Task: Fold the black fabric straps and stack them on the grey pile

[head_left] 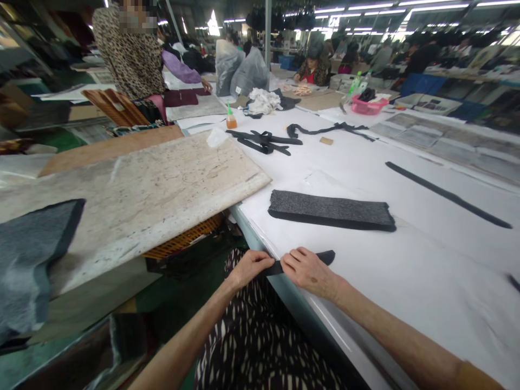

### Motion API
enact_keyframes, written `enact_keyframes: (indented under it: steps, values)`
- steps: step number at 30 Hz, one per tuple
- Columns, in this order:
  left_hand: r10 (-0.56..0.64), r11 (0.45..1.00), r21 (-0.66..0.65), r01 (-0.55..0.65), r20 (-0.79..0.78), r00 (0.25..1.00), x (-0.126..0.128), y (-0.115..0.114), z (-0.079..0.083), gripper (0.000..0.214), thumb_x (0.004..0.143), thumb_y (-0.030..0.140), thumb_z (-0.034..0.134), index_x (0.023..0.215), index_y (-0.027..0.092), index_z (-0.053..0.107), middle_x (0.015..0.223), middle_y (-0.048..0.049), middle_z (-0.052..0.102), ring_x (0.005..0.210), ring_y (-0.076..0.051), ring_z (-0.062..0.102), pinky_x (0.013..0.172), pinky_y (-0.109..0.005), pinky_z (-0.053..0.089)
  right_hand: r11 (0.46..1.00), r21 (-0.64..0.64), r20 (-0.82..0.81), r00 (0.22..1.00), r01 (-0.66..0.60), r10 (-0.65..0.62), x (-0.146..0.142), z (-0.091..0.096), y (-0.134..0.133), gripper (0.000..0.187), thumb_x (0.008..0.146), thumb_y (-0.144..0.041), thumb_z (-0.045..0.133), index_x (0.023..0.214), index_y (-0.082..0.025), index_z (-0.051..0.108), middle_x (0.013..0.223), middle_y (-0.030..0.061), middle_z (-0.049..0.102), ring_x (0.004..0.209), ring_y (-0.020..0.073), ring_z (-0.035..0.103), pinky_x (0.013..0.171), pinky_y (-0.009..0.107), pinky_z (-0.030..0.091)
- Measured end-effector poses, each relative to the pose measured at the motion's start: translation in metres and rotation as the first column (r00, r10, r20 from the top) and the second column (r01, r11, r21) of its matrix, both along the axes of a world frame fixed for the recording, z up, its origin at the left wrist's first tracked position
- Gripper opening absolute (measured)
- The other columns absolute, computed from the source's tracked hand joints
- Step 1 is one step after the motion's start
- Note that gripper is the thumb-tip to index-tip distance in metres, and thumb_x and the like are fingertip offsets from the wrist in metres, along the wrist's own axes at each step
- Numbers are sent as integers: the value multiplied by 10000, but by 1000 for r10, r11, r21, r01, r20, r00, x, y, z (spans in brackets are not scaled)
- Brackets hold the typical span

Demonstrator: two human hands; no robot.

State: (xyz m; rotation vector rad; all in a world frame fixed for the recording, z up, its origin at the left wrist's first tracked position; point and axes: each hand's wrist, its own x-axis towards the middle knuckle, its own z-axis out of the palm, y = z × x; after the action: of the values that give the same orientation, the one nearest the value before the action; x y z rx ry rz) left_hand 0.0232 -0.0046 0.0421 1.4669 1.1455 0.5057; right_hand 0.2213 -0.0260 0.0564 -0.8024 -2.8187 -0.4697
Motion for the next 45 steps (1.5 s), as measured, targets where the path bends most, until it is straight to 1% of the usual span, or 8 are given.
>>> enact_keyframes:
  steps: [4, 8, 18, 23, 27, 30, 37, 45]
  values:
    - [11, 997, -75, -6, 65, 998, -4, -1, -3, 310, 693, 422, 570, 583, 132, 570, 537, 40, 432, 550, -97, 341, 533, -231, 277, 1000, 12, -23, 1000, 2, -1, 0, -1, 1, 160, 879, -90, 418, 827, -144, 559, 794, 45, 521, 711, 163, 438, 609, 320, 313]
    - [8, 997, -79, 0, 101, 995, -4, -3, -3, 300, 709, 422, 566, 610, 139, 565, 565, 41, 442, 568, -99, 354, 558, -229, 289, 1000, 24, -57, 998, 3, -2, 6, -2, 1, 170, 885, -93, 415, 845, -140, 574, 780, 43, 532, 705, 160, 447, 626, 316, 331]
    - [-20, 994, -107, 36, 145, 989, -4, -2, -9, 302, 711, 436, 563, 637, 143, 575, 587, 31, 475, 586, -110, 390, 569, -234, 300, 993, 45, -84, 991, 105, -101, 66, 0, -10, 270, 862, 2, 366, 968, -93, 596, 865, 83, 599, 775, 171, 503, 690, 312, 396]
    - [-3, 995, -96, 14, 111, 994, -14, 0, -21, 313, 699, 446, 560, 620, 143, 564, 576, 30, 459, 585, -112, 378, 568, -240, 293, 993, 65, -60, 994, 96, -92, 50, 0, -4, 249, 861, -7, 383, 951, -96, 598, 842, 75, 592, 748, 165, 492, 676, 309, 395]
    - [45, 994, -100, -43, 19, 999, -39, -4, -29, 337, 694, 474, 554, 621, 145, 559, 568, 35, 446, 578, -114, 371, 562, -242, 288, 999, 23, -53, 998, 40, -38, 22, -2, 0, 185, 880, -59, 415, 919, -108, 589, 834, 64, 570, 738, 166, 478, 665, 311, 381]
    - [74, 993, -91, -78, -40, 996, -57, -11, -28, 362, 704, 496, 551, 619, 144, 557, 563, 39, 439, 572, -111, 371, 556, -237, 284, 1000, -19, -44, 999, -1, 0, 9, -2, 0, 186, 903, -96, 397, 893, -125, 581, 859, 63, 569, 747, 166, 474, 665, 317, 375]
    - [68, 995, -65, -71, -45, 997, -64, -19, -13, 370, 728, 492, 544, 616, 140, 566, 578, 31, 460, 581, -113, 385, 557, -233, 305, 1000, 6, -63, 998, -28, 28, 21, 0, -1, 213, 889, -44, 388, 859, -107, 589, 840, 69, 574, 755, 164, 480, 659, 316, 370]
    - [59, 996, -57, -62, -55, 997, -60, -16, -21, 368, 724, 493, 529, 618, 142, 558, 576, 31, 453, 584, -117, 386, 566, -236, 304, 1000, 15, -33, 999, -14, 15, 23, 2, -5, 211, 880, -43, 386, 865, -102, 588, 877, 93, 580, 757, 173, 484, 656, 324, 378]
